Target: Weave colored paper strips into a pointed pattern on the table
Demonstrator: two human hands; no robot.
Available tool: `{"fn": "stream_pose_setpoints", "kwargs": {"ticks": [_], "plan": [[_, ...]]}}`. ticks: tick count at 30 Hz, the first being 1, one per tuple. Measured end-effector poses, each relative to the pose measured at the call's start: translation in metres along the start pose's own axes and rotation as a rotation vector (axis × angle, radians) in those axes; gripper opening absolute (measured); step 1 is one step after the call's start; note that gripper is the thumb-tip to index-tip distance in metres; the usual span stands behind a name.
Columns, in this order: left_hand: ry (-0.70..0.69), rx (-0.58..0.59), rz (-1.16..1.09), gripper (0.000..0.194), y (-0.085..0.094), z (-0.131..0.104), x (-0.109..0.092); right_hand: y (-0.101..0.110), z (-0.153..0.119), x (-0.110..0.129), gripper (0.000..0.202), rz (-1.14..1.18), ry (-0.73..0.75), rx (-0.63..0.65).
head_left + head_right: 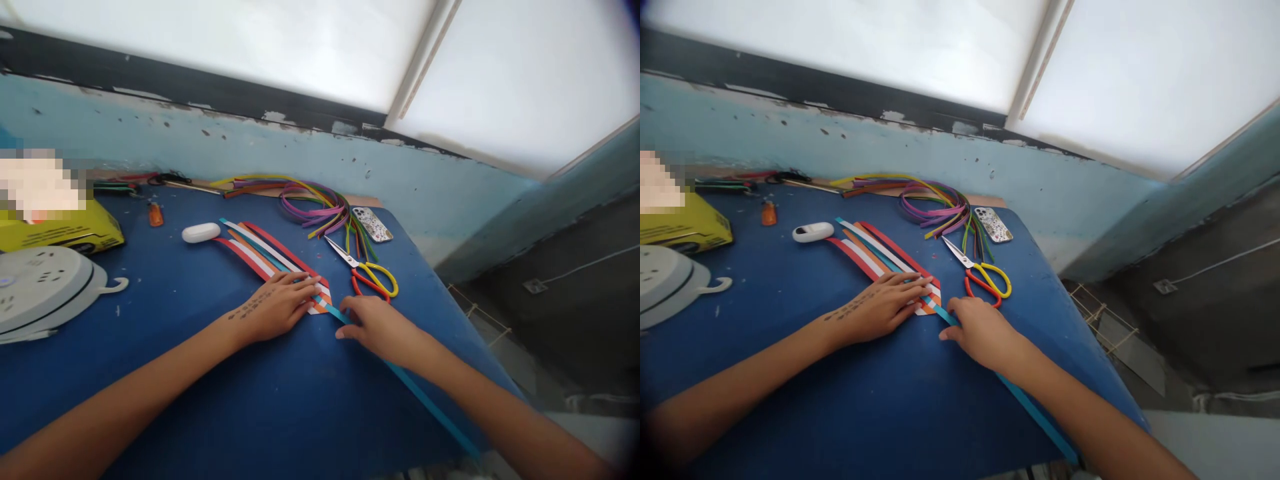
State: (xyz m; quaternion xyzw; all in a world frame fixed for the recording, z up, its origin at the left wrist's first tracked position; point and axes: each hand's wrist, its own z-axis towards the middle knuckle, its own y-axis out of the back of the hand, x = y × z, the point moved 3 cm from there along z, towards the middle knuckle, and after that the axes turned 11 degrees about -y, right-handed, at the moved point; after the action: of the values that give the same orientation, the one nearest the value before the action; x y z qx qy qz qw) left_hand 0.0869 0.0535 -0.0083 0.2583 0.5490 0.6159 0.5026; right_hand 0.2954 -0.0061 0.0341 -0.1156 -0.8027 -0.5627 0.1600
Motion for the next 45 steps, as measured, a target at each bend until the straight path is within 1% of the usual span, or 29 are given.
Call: {"fn": "stream_pose_setpoints", "kwargs": {"ticks": [3, 4, 5, 6, 9, 11, 13, 15, 17, 19, 21, 24, 27, 31, 33, 35, 37, 41, 45], "plan": [[0.007, -0.015, -0.024, 0.035, -0.002, -0.002, 0.0, 0.003, 0.018, -0.002, 0.019, 0.109, 0.082, -0.101], [0.011, -0.017, -0.028, 0.035, -0.003, -0.002, -0.001, 0.004, 0.028, -0.004, 0.02, 0.161, 0.082, -0.12], [0.011, -0.018, -0.027, 0.035, -0.003, -0.002, -0.001, 0.004, 0.039, -0.006, 0.022, 0.226, 0.063, -0.093], [0.011, -0.018, -0.019, 0.035, -0.003, -0.002, -0.003, 0.003, 0.05, -0.008, 0.024, 0.274, 0.037, -0.041], [0.008, -0.018, 0.062, 0.032, -0.001, -0.002, -0.01, 0.004, 0.08, -0.007, 0.024, 0.267, 0.045, 0.08], [0.016, -0.019, 0.157, 0.03, 0.001, -0.001, -0.017, 0.009, 0.094, -0.002, 0.021, 0.228, 0.099, 0.108], [0.027, -0.005, 0.23, 0.034, 0.002, 0.001, -0.023, 0.015, 0.105, 0.002, 0.022, 0.198, 0.166, 0.124], [0.02, 0.032, 0.252, 0.039, -0.001, 0.002, -0.027, 0.02, 0.113, 0.006, 0.024, 0.178, 0.223, 0.154], [0.012, 0.078, 0.236, 0.043, -0.005, 0.004, -0.027, 0.023, 0.119, 0.006, 0.018, 0.163, 0.261, 0.233], [0.009, 0.106, 0.205, 0.047, -0.009, 0.005, -0.025, 0.024, 0.124, 0.005, 0.01, 0.158, 0.304, 0.336], [0.01, 0.1, 0.175, 0.05, -0.01, 0.006, -0.023, 0.025, 0.127, 0.004, 0.006, 0.156, 0.368, 0.388], [0.006, 0.072, 0.153, 0.052, -0.008, 0.009, -0.021, 0.028, 0.129, 0.001, 0.01, 0.161, 0.478, 0.364], [0.001, 0.073, 0.154, 0.052, -0.004, 0.011, -0.021, 0.028, 0.129, -0.002, 0.013, 0.181, 0.561, 0.354], [-0.018, 0.071, 0.139, 0.054, -0.002, 0.011, -0.022, 0.027, 0.128, -0.004, 0.015, 0.248, 0.608, 0.317], [-0.015, 0.067, 0.136, 0.055, -0.003, 0.01, -0.021, 0.028, 0.127, -0.004, 0.012, 0.277, 0.63, 0.315], [-0.006, 0.056, 0.116, 0.054, -0.003, 0.008, -0.019, 0.028, 0.127, -0.003, 0.008, 0.282, 0.635, 0.345], [0.003, 0.04, 0.071, 0.054, -0.003, 0.006, -0.017, 0.028, 0.127, -0.003, 0.006, 0.271, 0.601, 0.387], [0.026, -0.008, -0.05, 0.053, -0.003, 0.005, -0.012, 0.028, 0.128, -0.004, 0.011, 0.252, 0.512, 0.415], [0.06, 0.006, -0.167, 0.067, -0.002, 0.004, -0.009, 0.028, 0.128, -0.002, 0.013, 0.209, 0.53, 0.386]]}}
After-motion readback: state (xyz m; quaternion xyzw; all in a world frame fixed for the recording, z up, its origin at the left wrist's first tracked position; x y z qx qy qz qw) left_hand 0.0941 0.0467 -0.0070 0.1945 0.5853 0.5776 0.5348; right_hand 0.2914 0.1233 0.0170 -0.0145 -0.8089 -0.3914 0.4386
